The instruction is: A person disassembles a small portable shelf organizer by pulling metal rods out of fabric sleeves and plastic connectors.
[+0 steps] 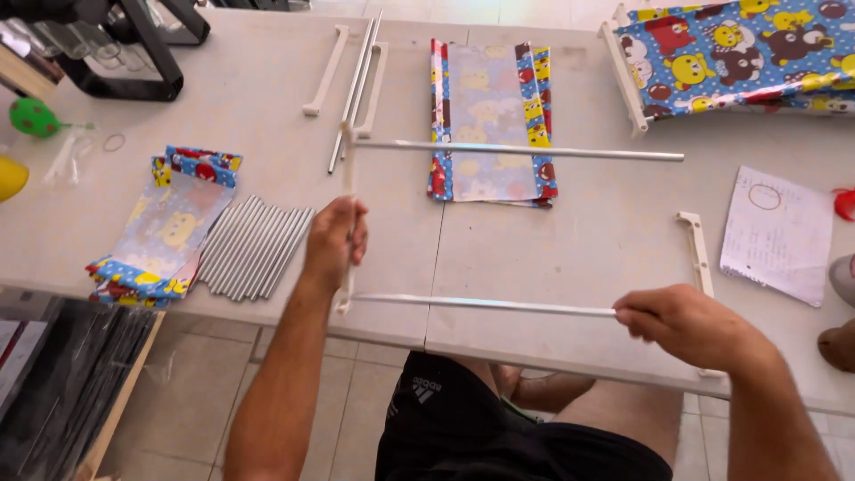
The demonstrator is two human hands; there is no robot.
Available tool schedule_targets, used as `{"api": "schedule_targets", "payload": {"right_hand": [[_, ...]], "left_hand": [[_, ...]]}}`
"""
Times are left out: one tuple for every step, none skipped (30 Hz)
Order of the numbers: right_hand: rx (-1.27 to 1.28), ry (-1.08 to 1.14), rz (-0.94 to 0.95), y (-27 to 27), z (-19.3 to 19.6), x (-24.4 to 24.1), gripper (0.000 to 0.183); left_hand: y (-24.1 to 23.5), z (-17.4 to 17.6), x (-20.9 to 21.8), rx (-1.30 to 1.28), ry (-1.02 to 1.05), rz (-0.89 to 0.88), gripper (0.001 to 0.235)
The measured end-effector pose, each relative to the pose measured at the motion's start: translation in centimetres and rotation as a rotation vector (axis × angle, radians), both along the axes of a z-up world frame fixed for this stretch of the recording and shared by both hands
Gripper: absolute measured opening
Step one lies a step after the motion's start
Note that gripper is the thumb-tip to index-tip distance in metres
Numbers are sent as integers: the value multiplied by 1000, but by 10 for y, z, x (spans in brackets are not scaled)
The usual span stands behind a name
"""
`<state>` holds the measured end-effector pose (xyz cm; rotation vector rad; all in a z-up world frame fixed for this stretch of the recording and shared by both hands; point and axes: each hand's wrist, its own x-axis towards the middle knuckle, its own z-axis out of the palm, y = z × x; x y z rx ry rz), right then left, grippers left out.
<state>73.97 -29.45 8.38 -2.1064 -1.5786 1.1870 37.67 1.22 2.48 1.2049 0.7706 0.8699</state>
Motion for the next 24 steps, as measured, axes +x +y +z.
{"api": "schedule_targets", "payload": {"right_hand": [[-122,-497,-16,8,11,-22,34],[-125,-492,-9,13,14,-29,34],[-139,-542,-9,20,19,-35,37],[-153,-593,-10,27,24,-41,42],[-149,-594,-7,34,24,-44,42],[-104,-593,21,41,24,-47,46],[-57,-588,54,49,23,-52,53],[-52,-586,62,56,21,-49,53],[-28,-600,66,63,17,-48,51],[-3,-613,68,71,13,-46,49],[-2,-610,71,77,11,-51,49],[42,-544,105,83,10,-55,49],[81,-481,145,89,10,-58,49],[79,-482,153,95,9,-70,49],[102,-471,198,102,10,-80,49],[126,-460,242,108,11,-90,49],[128,-462,241,114,13,-95,49],[161,-466,260,119,15,-99,49],[193,-470,274,125,16,-103,49],[196,-471,269,127,18,-103,49],[216,-472,270,130,20,-103,50],[236,-472,271,132,21,-103,51],[235,-472,265,134,21,-105,51],[228,-458,303,136,20,-107,51]], "left_hand": [[-2,4,9,23,27,-8,33],[-9,12,13,18,33,-3,33],[-12,23,20,-3,41,31,31],[-16,34,27,-24,50,65,30],[-22,39,33,-22,49,69,30],[-28,45,37,-42,52,56,28],[-35,50,40,-63,59,49,27],[-30,44,43,-62,61,58,27],[-26,36,45,15,-14,58,34],[-21,29,47,91,-88,57,45],[-21,25,52,92,-85,60,45],[-21,22,58,88,-164,67,40],[-23,18,63,80,-246,81,36],[-27,15,69,77,-246,89,36],[-28,14,78,88,-268,73,34],[-29,14,87,100,-289,57,32],[-28,12,89,103,-290,56,32],[-27,10,92,116,-290,71,35],[-25,9,95,130,-289,82,39],[-26,9,97,133,-289,77,39],[-28,9,98,149,-293,81,42],[-29,9,99,165,-297,84,46],[-30,4,107,164,-296,79,46],[-31,0,114,170,-317,80,49]]}}
